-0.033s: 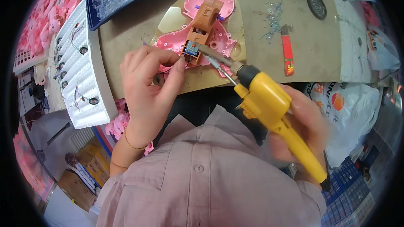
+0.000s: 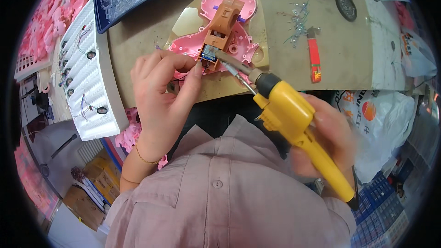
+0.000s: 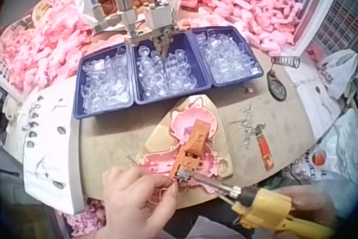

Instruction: Assembling a pink toy pony by soldering wires to a circuit board and fitting internal components into the plastic shell.

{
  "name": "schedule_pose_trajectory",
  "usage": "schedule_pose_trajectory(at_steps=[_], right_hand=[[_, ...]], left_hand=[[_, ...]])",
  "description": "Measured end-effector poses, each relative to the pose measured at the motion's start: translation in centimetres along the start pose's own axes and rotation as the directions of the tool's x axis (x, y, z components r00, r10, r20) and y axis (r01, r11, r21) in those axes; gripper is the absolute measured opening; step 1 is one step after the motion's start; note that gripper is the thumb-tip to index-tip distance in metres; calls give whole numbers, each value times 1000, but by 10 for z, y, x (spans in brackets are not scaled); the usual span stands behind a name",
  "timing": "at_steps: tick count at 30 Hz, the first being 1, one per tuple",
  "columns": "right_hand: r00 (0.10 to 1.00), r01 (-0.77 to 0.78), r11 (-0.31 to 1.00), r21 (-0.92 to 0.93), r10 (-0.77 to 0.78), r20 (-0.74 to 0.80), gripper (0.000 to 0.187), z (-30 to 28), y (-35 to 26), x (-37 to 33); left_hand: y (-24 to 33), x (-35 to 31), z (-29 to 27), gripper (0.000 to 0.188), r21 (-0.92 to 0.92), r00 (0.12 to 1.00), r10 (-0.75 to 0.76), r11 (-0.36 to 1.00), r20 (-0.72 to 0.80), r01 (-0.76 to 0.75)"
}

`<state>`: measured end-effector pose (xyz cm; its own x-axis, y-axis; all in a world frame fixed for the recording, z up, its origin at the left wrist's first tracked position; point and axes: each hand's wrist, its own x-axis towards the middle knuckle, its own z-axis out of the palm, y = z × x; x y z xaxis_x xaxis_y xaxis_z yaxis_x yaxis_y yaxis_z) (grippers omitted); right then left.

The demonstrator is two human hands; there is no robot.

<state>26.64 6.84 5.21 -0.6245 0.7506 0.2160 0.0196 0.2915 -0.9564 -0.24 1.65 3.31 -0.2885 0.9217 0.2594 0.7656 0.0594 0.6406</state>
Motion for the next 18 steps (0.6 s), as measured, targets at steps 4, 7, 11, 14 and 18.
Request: schedule_pose_trajectory(at_steps=[4,7,11,14,18], right_hand=[[987,85,994,70,-94,128,59,4,1,12],[979,122,987,107,-138,153,61,7,2,15],[978,162,983,83,-171,122,58,14,0,18],[958,-199,965,168,155,243,56,6,-19,26],[697,-685,699,204,548,463,53,-8,-28,30]], left_hand=[[0,1,0,7,14,1000,6,1000,-11,-6],[1,1,0,7,27,1000,4,1000,-4,-4],[2,3,0,7,21,1000,6,1000,-5,-6],[2,3,-1,8,30,999,44,999,-15,-44],[1,4,-1,9,61,998,55,997,-15,-54]])
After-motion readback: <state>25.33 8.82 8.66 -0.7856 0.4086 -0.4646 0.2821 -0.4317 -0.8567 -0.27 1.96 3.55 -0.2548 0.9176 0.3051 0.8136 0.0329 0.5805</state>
